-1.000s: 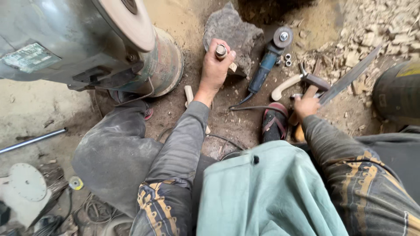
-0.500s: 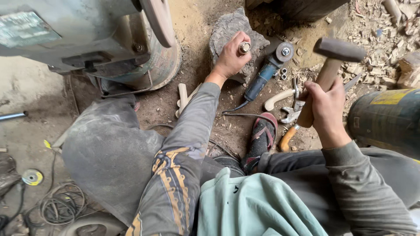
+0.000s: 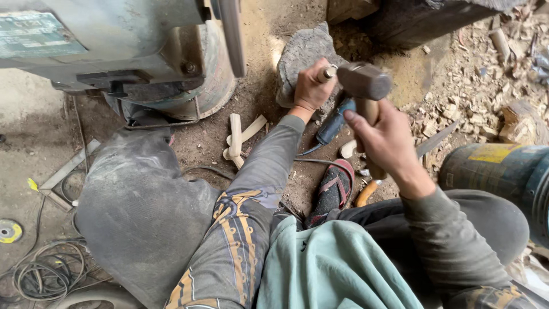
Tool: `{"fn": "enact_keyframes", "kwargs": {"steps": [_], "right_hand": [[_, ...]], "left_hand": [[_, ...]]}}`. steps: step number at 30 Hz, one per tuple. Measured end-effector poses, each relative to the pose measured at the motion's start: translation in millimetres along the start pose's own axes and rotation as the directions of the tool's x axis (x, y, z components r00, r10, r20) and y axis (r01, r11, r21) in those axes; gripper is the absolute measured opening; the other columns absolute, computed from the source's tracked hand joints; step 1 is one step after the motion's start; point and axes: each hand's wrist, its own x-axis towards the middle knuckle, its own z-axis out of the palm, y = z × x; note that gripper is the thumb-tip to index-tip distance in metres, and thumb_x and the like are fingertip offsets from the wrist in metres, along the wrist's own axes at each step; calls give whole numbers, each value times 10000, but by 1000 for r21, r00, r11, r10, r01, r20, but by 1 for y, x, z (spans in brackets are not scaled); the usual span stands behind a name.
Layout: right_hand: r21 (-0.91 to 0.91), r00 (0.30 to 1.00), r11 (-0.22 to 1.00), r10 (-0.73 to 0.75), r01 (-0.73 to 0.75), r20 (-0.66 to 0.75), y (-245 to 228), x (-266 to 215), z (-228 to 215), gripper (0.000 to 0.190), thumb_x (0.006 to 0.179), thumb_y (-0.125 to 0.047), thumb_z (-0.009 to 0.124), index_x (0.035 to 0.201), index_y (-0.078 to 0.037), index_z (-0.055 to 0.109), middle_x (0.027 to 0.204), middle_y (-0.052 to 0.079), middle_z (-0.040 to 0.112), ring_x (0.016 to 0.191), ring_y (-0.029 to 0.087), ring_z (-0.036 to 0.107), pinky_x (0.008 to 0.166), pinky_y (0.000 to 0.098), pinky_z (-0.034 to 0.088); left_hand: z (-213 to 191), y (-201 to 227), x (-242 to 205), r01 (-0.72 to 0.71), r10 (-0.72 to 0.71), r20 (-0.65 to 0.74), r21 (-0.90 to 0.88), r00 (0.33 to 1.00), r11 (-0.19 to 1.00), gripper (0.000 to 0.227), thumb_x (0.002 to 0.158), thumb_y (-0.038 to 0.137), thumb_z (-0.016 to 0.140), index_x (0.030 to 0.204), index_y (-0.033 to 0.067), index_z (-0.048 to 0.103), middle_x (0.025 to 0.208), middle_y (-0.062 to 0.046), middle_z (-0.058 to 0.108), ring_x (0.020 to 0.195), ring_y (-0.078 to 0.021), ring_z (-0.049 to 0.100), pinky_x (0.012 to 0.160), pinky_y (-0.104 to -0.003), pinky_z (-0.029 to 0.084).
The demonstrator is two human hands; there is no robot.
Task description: The person shapes a wooden handle using a bench grinder, then inserts a metal ferrule and hammers it into place. They use an angle grinder to smooth the metal and wood, and a file to refine the edges. The person repeats the process on a second handle, finishing with the bench grinder.
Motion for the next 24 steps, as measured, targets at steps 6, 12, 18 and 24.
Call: {"fn": "enact_keyframes", "kwargs": {"steps": [6, 12, 18, 24], "right_hand": [[218, 893, 880, -361, 421, -269, -17, -17, -23, 175, 1084, -94, 603, 938, 2, 595, 727, 56, 620, 529, 121, 630, 496, 263, 517], [-104, 984, 980, 176, -172, 27, 18, 22, 20, 103, 955, -155, 654, 962, -68, 601, 711, 71, 643, 528, 120, 593, 447, 269, 499], [55, 995, 995, 82, -78, -65, 32, 21, 17, 148, 985, -142, 648, 999, -19, 566, 736, 80, 616, 518, 129, 584, 447, 289, 539], [195, 931, 930, -257, 311, -259, 4, 0, -8, 92, 1037, -51, 616, 976, 8, 582, 736, 70, 604, 541, 126, 608, 497, 291, 520]], "left_hand": [[4, -3, -1, 21, -27, 76, 78, 997, 997, 174, 891, 213, 723, 792, 144, 598, 684, -24, 716, 580, -121, 705, 532, -298, 618], [6, 6, -10, 122, -127, 51, 89, 991, 989, 129, 955, 203, 662, 882, 136, 580, 722, -52, 687, 606, -165, 692, 562, -334, 596], [2, 0, -5, 64, -65, 14, 44, 998, 997, 134, 918, 195, 691, 855, 149, 583, 714, -28, 722, 630, -163, 734, 555, -339, 632], [4, -5, 5, 52, -53, 15, 83, 998, 995, 159, 930, 246, 687, 856, 162, 575, 689, -22, 714, 598, -132, 735, 544, -313, 593]]}}
